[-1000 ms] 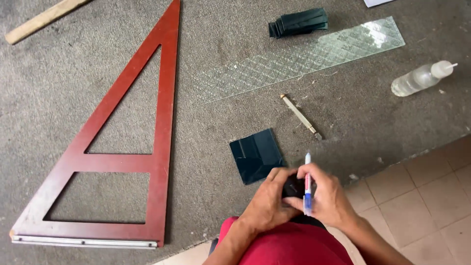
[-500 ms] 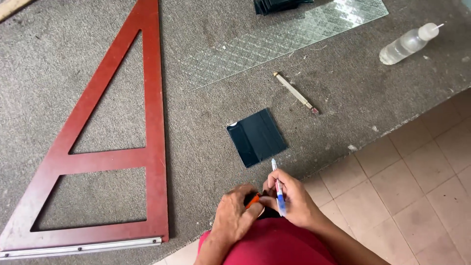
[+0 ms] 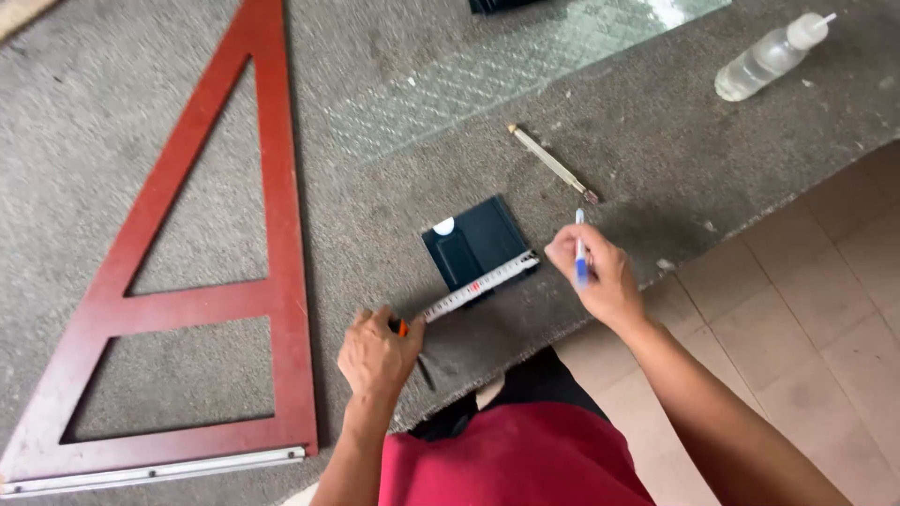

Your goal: Measuring and cutting pieces of dark tinted glass using a tape measure, square ruler, and glass cutter.

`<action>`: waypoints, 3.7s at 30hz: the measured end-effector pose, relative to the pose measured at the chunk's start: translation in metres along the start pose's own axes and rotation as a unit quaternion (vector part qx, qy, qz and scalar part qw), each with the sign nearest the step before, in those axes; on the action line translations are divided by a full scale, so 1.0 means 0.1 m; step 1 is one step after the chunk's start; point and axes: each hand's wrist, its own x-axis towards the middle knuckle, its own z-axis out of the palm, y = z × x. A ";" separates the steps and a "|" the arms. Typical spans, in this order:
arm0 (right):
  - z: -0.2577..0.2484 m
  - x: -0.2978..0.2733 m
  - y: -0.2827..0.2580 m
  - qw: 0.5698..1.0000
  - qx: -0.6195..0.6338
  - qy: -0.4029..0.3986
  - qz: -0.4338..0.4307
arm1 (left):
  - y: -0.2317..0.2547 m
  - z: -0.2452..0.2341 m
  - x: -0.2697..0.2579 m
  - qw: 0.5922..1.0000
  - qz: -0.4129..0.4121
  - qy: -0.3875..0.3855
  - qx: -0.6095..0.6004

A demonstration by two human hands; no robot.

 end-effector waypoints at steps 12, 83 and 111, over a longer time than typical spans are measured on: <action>-0.11 -0.22 0.43 0.972 0.210 0.008 0.100 | 0.13 0.03 0.12 0.997 -0.049 -0.027 0.050; 0.65 0.57 0.30 0.972 0.230 -0.023 0.044 | 0.14 -0.05 0.81 0.997 -0.047 0.040 0.045; 0.80 0.73 0.42 0.988 0.143 -0.045 0.023 | 0.07 0.08 0.84 0.995 -0.046 0.070 0.045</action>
